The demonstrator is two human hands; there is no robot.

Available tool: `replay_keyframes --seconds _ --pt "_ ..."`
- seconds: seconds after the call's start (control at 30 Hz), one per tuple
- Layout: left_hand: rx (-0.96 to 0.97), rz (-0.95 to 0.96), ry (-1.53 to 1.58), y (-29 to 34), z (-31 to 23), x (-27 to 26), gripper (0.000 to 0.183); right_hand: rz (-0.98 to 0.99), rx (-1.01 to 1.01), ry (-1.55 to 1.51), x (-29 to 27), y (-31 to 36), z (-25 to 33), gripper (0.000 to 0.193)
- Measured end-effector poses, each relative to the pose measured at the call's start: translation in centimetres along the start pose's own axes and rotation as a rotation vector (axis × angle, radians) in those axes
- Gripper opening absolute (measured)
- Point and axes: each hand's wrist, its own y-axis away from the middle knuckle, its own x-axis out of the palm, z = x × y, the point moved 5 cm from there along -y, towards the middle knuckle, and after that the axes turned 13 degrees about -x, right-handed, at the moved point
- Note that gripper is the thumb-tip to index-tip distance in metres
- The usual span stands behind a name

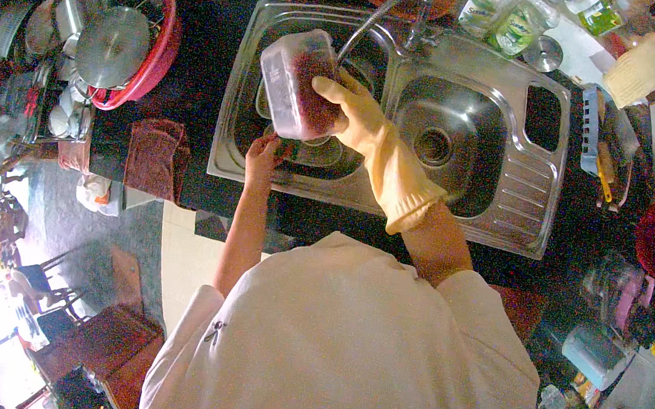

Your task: The person washes dishes by hand in a sink. They scrub a bowl, a plate, and a plastic container using a sponge and rinse them under running water.

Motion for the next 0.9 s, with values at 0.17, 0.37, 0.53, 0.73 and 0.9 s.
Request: replay_keyframes --seconds 0.17,0.37,0.53,0.73,0.9 --pt "-0.045 0.028 0.011 0.7 -0.7 1.7 0.016 -0.016 0.015 -0.159 -0.7 0.0 0.7 0.041" --pt "0.022 0.115 0.021 -0.7 -0.2 1.9 0.017 0.11 0.018 0.723 -0.8 3.0 4.0 0.036" --pt "0.057 0.169 -0.067 0.3 -0.4 3.1 0.015 0.174 -0.12 1.812 -2.2 8.6 11.3 0.031" --pt "-0.025 0.086 -0.187 0.3 -0.7 3.6 0.014 -0.452 -0.105 2.229 -8.8 11.5 22.8 0.03" --pt "-0.04 0.059 -0.219 0.7 -1.0 4.6 0.016 -0.92 0.002 2.236 -19.4 9.7 29.8 0.038"
